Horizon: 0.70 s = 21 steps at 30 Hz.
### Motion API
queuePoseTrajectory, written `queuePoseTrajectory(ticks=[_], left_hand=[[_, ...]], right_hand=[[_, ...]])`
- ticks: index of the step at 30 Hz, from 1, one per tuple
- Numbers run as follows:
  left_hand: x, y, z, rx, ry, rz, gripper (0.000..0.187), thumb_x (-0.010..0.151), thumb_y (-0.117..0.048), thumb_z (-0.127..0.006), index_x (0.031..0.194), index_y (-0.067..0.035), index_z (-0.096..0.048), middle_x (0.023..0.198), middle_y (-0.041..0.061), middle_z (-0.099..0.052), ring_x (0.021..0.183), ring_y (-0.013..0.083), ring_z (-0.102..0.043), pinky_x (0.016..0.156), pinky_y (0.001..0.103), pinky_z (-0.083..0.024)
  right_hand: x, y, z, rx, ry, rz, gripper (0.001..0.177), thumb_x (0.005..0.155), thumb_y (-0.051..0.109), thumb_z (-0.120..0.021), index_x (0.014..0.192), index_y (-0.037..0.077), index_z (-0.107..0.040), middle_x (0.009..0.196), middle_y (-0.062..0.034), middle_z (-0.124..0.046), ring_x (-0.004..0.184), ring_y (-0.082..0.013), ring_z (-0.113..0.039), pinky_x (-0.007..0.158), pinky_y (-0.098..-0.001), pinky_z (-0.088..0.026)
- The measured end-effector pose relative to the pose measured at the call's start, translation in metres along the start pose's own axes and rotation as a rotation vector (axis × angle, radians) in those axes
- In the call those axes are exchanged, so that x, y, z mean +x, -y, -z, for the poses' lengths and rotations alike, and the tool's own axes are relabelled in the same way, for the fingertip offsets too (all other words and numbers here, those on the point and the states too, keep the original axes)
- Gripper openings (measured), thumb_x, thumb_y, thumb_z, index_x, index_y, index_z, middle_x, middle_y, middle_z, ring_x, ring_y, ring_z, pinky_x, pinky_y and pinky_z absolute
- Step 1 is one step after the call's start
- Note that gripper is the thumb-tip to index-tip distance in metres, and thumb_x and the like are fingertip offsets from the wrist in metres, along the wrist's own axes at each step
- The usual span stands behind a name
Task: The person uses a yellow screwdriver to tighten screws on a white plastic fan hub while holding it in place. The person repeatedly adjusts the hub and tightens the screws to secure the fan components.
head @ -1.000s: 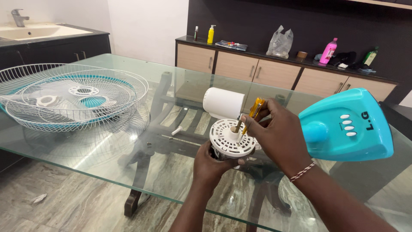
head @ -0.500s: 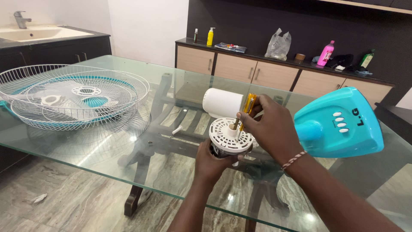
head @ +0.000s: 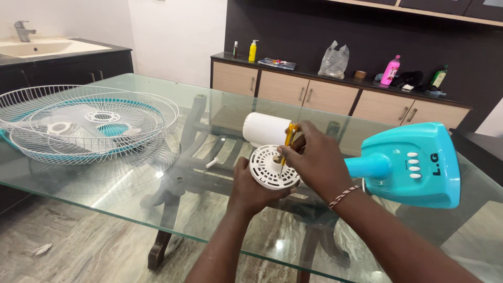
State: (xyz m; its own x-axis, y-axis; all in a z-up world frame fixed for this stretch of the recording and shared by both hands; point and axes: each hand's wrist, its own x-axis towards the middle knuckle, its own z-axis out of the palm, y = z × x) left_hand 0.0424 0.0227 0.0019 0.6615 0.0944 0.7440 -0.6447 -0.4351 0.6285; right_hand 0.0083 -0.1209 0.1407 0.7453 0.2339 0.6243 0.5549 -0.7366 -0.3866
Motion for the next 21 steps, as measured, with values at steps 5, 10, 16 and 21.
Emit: queuePoseTrajectory(ticks=[5,10,16,21], left_hand=[[0.007,0.0,0.0,0.044,-0.019,-0.107,0.065,0.057,-0.049,-0.097,0.109,-0.015,-0.077,0.107,-0.004,-0.079,0.093,0.0191,-0.062,0.091,0.037,-0.049],[0.016,-0.001,0.0,0.035,0.001,-0.07,0.062,0.056,-0.046,-0.097,0.105,-0.014,-0.078,0.104,-0.003,-0.081,0.094,0.0169,-0.068,0.091,0.036,-0.049],[0.019,-0.004,-0.002,0.039,0.069,0.025,0.051,0.064,-0.045,-0.092,0.106,-0.019,-0.08,0.105,-0.006,-0.082,0.096,0.0098,-0.073,0.098,0.033,-0.047],[0.021,-0.008,0.003,0.07,0.104,0.01,0.048,0.067,-0.047,-0.089,0.104,-0.019,-0.08,0.105,-0.006,-0.081,0.091,0.0107,-0.071,0.096,0.033,-0.047]], right_hand=[[0.006,0.002,0.004,0.108,0.0,0.001,0.054,0.079,0.018,-0.079,0.125,0.005,-0.056,0.086,-0.0137,-0.077,0.08,-0.0264,-0.08,0.07,-0.0373,-0.061],[0.012,0.006,-0.001,0.063,0.025,0.078,0.053,0.08,0.016,-0.078,0.13,0.013,-0.059,0.092,-0.0146,-0.079,0.083,-0.0283,-0.08,0.074,-0.0383,-0.061],[0.027,0.005,-0.003,0.029,0.101,-0.003,0.066,0.082,0.015,-0.074,0.144,0.025,-0.053,0.096,-0.0158,-0.078,0.086,-0.0291,-0.079,0.077,-0.0383,-0.062],[0.031,-0.004,0.009,0.22,0.173,-0.007,0.066,0.083,0.019,-0.072,0.145,0.023,-0.049,0.101,-0.0159,-0.075,0.088,-0.0239,-0.079,0.076,-0.0365,-0.065]])
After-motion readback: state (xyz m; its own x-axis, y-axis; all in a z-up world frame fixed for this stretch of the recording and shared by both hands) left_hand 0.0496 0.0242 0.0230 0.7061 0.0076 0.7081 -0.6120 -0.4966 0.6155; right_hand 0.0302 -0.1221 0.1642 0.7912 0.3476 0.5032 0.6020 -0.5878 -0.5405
